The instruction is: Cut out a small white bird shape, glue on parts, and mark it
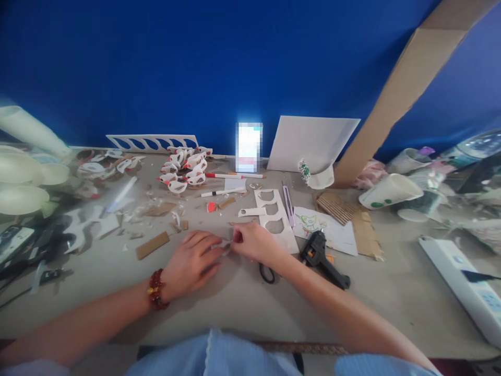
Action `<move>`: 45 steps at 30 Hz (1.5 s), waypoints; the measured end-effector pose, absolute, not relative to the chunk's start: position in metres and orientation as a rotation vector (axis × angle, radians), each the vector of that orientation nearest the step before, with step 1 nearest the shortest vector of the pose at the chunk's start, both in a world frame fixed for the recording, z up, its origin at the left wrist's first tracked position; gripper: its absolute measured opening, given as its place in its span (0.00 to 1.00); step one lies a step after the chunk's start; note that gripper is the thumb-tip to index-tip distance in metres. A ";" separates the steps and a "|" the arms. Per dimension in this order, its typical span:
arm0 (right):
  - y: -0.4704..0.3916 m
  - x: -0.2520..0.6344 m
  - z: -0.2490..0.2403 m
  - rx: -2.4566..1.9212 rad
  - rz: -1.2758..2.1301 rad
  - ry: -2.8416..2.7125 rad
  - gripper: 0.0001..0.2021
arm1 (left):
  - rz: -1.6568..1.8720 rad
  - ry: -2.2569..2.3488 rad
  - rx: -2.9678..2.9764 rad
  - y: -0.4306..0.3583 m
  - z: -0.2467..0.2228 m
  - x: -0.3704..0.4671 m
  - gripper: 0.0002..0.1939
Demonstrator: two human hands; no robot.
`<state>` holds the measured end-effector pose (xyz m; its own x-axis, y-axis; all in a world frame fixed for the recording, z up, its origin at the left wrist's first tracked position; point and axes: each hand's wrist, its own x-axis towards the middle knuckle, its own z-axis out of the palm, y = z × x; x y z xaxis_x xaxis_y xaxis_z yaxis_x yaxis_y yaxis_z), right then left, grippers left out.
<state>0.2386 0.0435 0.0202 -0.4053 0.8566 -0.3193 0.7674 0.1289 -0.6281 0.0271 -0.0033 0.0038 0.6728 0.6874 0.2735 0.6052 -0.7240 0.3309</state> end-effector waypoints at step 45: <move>0.045 0.242 0.018 -1.582 1.352 -2.194 0.02 | 0.596 1.080 2.678 -0.006 0.003 0.028 0.15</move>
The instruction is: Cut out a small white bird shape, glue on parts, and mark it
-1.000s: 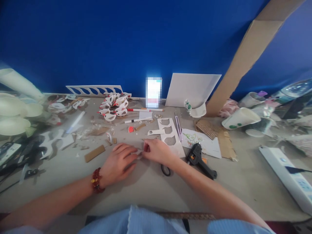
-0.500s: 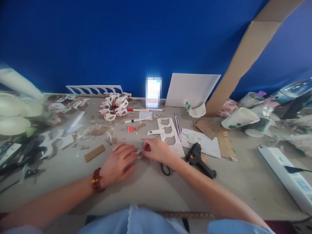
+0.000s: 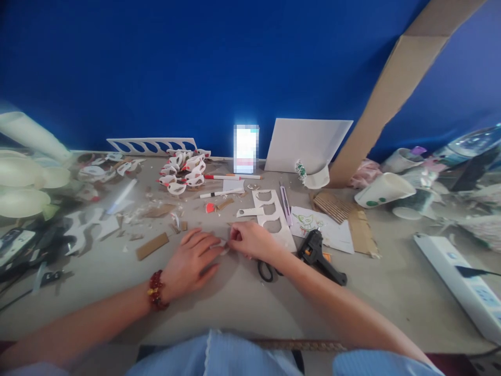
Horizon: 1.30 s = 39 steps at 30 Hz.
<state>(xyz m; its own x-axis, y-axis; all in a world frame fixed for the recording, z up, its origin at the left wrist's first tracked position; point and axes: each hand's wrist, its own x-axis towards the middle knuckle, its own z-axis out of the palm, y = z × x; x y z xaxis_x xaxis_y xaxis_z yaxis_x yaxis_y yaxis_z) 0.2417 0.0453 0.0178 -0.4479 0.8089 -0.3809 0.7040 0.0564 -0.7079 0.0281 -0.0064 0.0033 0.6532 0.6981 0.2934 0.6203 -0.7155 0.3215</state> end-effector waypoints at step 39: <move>0.036 0.243 0.053 -1.613 0.680 -2.413 0.04 | 0.834 1.387 1.972 0.013 0.058 0.011 0.08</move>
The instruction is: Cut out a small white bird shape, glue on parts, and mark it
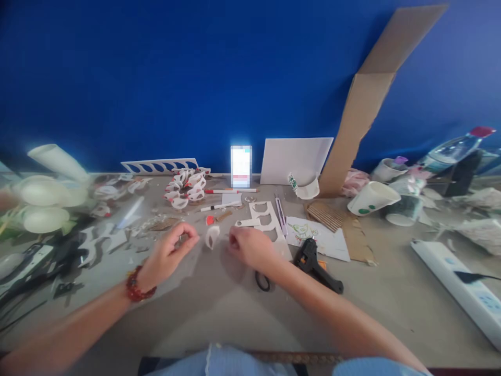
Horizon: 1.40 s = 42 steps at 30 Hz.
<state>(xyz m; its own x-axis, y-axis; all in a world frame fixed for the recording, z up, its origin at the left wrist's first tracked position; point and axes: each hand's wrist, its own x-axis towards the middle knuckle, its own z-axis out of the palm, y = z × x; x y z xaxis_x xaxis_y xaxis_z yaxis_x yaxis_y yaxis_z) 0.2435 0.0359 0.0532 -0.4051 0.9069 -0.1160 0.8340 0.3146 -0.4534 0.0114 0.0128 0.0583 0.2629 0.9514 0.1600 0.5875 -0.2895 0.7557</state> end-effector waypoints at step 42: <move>0.031 0.222 0.040 -1.338 0.950 -2.122 0.16 | 1.087 0.996 1.606 0.025 0.100 0.034 0.12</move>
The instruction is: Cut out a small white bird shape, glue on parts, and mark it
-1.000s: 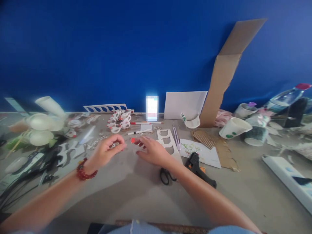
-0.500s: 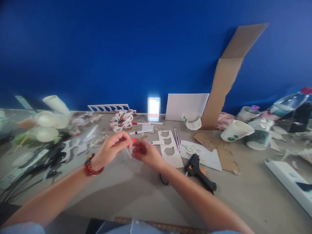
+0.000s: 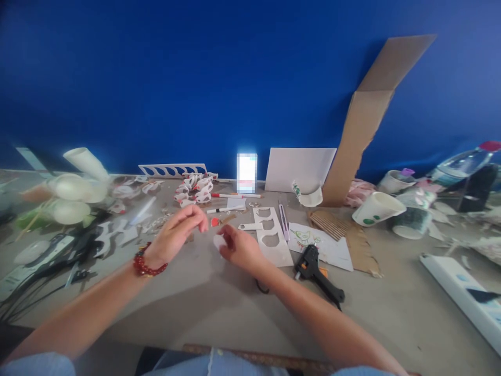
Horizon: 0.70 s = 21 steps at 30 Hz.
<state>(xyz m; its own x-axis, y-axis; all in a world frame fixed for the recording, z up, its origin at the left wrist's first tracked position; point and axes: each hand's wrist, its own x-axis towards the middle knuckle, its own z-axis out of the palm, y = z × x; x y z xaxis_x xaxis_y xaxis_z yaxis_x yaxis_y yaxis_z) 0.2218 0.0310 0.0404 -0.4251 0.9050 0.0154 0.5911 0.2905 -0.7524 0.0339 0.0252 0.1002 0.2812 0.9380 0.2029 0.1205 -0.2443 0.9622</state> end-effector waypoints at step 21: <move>0.033 0.252 0.033 -1.036 1.618 -1.392 0.18 | 0.881 1.153 1.717 0.036 0.062 0.006 0.09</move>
<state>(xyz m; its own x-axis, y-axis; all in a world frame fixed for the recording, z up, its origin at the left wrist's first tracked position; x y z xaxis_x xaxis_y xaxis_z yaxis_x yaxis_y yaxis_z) 0.2518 0.0329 0.0330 -0.3908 0.9146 -0.1035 -0.0345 -0.1269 -0.9913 0.0057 0.0362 0.0617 0.3221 0.9427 0.0876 0.3319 -0.1991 0.9221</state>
